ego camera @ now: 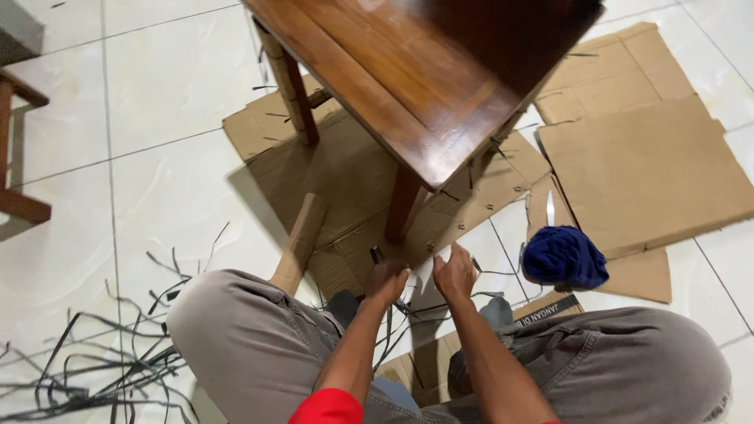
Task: Wrapping a wooden chair leg with black decorative strips
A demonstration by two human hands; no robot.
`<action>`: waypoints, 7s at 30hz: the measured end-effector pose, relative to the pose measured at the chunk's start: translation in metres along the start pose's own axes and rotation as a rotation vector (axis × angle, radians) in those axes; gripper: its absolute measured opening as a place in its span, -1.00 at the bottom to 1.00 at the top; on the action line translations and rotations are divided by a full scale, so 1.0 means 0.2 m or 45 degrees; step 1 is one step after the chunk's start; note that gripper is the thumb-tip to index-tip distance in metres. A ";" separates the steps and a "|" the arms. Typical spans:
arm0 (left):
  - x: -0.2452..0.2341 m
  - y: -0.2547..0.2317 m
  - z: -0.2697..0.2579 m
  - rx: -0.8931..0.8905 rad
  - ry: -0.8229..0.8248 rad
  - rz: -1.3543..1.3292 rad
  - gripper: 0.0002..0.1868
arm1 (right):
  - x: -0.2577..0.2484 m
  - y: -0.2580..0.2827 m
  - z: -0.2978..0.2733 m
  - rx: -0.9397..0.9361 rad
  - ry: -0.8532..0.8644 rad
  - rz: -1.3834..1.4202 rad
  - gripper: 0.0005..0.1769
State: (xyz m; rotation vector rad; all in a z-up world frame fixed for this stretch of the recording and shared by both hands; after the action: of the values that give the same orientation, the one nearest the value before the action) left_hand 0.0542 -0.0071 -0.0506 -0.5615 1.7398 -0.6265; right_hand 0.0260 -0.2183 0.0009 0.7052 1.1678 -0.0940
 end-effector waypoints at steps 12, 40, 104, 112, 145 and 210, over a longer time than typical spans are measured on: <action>-0.34 0.30 -0.28 -1.123 -0.433 -1.355 -0.26 | 0.49 0.54 -0.39 -0.680 0.264 0.284 -0.67; -0.80 0.96 -0.24 -0.861 -0.502 0.450 -0.05 | 0.27 0.43 -0.47 -0.111 0.936 0.213 -0.58; 0.25 0.06 -0.31 0.340 0.057 0.798 -0.12 | -0.92 1.01 0.17 -0.289 -0.257 0.727 -0.72; 0.22 -0.03 -0.50 0.582 0.433 0.757 -0.10 | -0.72 0.88 0.16 -0.446 -0.331 0.600 -0.64; -0.55 -0.34 -0.02 0.230 -0.685 -0.603 -0.34 | -0.68 0.89 0.04 -0.078 0.069 0.648 -0.45; -1.26 1.35 -0.82 -0.997 -1.159 0.041 -0.56 | 0.44 1.17 -1.03 -0.723 1.460 -0.036 -0.52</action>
State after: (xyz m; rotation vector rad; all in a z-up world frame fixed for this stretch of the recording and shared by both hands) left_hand -0.0590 0.3797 -0.0155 -1.1342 1.0452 0.3651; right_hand -0.0060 0.1042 -0.0105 0.1804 2.1648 0.6824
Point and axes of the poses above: each hand's wrist, its own z-axis towards the middle knuckle, its own x-axis out of the palm, y = z × x, the point moved 8 cm from there along z, towards the middle knuckle, and after that the axes turned 13 degrees about -y, right-handed, at the moved point
